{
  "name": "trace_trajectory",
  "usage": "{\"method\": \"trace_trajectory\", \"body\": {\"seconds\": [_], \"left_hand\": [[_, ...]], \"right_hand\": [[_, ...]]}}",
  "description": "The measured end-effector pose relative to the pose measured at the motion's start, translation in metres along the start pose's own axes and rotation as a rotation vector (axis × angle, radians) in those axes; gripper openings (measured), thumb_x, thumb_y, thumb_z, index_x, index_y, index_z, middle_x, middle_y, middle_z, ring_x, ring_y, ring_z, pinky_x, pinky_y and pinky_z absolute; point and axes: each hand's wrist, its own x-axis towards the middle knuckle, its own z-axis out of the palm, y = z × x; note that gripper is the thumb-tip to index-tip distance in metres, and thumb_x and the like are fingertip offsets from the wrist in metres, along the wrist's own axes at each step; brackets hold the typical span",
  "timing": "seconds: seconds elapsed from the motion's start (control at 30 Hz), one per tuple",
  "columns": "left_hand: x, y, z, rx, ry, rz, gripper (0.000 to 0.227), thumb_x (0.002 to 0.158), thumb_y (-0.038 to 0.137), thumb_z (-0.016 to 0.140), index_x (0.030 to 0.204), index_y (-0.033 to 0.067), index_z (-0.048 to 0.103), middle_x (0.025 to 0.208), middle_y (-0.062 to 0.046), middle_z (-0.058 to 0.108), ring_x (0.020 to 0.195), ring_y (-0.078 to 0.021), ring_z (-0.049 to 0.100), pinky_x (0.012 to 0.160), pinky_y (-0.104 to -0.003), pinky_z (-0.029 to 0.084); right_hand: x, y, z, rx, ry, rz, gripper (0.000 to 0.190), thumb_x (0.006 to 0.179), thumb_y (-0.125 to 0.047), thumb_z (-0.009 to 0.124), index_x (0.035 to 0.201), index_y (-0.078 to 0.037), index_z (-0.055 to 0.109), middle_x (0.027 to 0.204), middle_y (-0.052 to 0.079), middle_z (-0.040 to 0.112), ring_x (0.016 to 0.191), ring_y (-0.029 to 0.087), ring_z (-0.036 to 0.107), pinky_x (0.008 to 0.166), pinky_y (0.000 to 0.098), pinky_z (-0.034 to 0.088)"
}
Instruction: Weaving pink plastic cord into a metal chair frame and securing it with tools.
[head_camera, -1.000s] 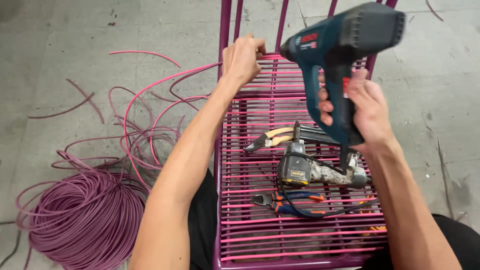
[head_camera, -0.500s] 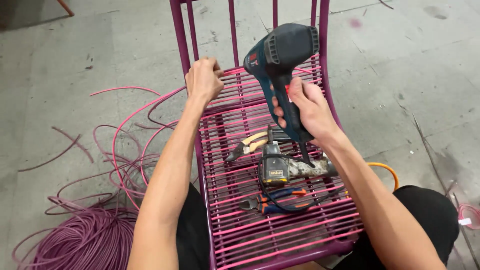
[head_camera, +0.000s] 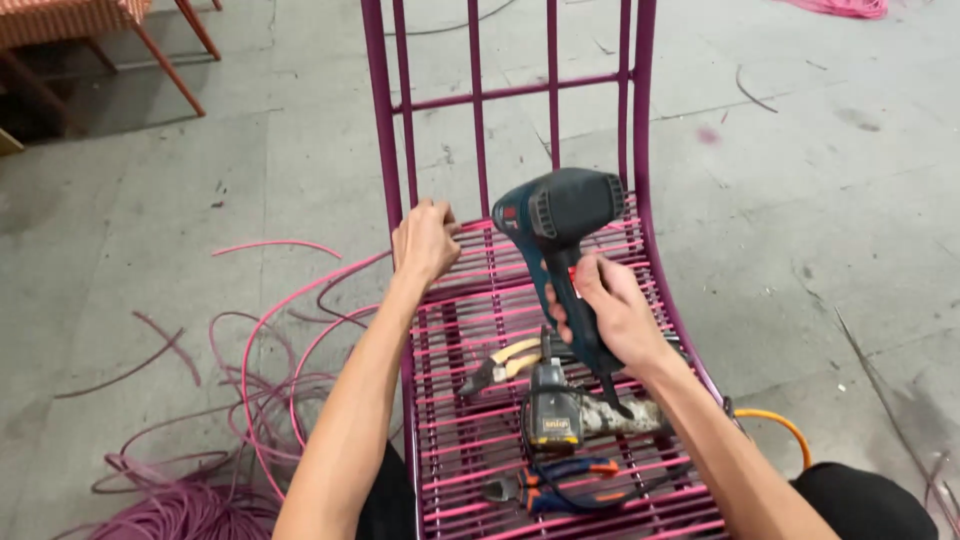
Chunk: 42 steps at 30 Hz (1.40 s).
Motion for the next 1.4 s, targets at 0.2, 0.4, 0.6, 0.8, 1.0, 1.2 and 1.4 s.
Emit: {"method": "trace_trajectory", "body": {"seconds": [0.2,0.4,0.6,0.8,1.0,1.2,1.4], "left_hand": [[-0.001,0.001,-0.003,0.0,-0.087,-0.063,0.009,0.083,0.012,0.074,0.084,0.0037,0.073,0.099,-0.018,0.069,0.091,-0.0401,0.069,0.076,-0.053,0.054],[-0.001,0.003,-0.005,-0.001,-0.081,-0.041,0.009,0.084,0.012,0.075,0.084,0.0029,0.074,0.1,-0.018,0.07,0.091,-0.0403,0.07,0.077,-0.053,0.054],[0.0,0.008,-0.007,0.014,-0.116,-0.086,0.011,0.084,0.015,0.077,0.085,0.0042,0.075,0.099,-0.017,0.071,0.091,-0.0397,0.071,0.078,-0.052,0.055],[0.003,0.012,-0.01,0.004,-0.149,-0.155,0.011,0.083,0.015,0.078,0.085,0.0046,0.076,0.098,-0.016,0.073,0.091,-0.0388,0.071,0.079,-0.051,0.055],[0.001,0.009,-0.007,0.059,-0.134,-0.138,0.012,0.085,0.013,0.076,0.089,0.0019,0.075,0.1,-0.02,0.072,0.092,-0.0413,0.071,0.08,-0.052,0.055],[0.001,0.011,-0.009,0.032,-0.122,-0.126,0.011,0.085,0.011,0.075,0.088,0.0009,0.075,0.101,-0.021,0.072,0.093,-0.042,0.071,0.08,-0.052,0.055],[0.001,0.01,-0.008,0.039,-0.122,-0.122,0.011,0.084,0.011,0.075,0.088,0.0003,0.076,0.102,-0.022,0.072,0.092,-0.0425,0.071,0.079,-0.052,0.055]], "right_hand": [[-0.001,-0.005,0.003,-0.005,-0.01,0.021,0.04,0.104,-0.043,0.048,0.101,-0.004,0.057,0.089,0.007,0.064,0.071,0.012,0.061,0.055,0.0285,0.053],[-0.003,-0.009,-0.001,-0.012,0.023,0.018,0.036,0.107,-0.038,0.048,0.099,-0.004,0.054,0.089,0.006,0.063,0.071,0.011,0.06,0.056,0.0288,0.054],[-0.004,-0.018,-0.017,0.005,0.112,-0.012,0.036,0.108,-0.038,0.047,0.103,-0.004,0.055,0.086,0.006,0.063,0.068,0.011,0.06,0.055,0.0283,0.053],[-0.007,-0.029,-0.023,0.052,0.139,0.027,0.051,0.105,-0.048,0.047,0.111,0.001,0.061,0.089,0.006,0.063,0.071,0.01,0.06,0.056,0.0269,0.053],[-0.003,-0.026,-0.005,0.167,0.014,0.057,0.057,0.103,-0.051,0.048,0.119,0.002,0.061,0.09,0.007,0.062,0.071,0.011,0.059,0.057,0.0272,0.052],[0.001,-0.019,-0.001,0.105,0.005,0.066,0.054,0.103,-0.05,0.049,0.11,0.003,0.059,0.09,0.009,0.064,0.07,0.012,0.061,0.056,0.029,0.053],[-0.001,-0.027,-0.007,0.073,0.034,0.027,0.055,0.104,-0.05,0.048,0.114,0.002,0.06,0.089,0.007,0.062,0.071,0.011,0.06,0.057,0.0275,0.052]]}}
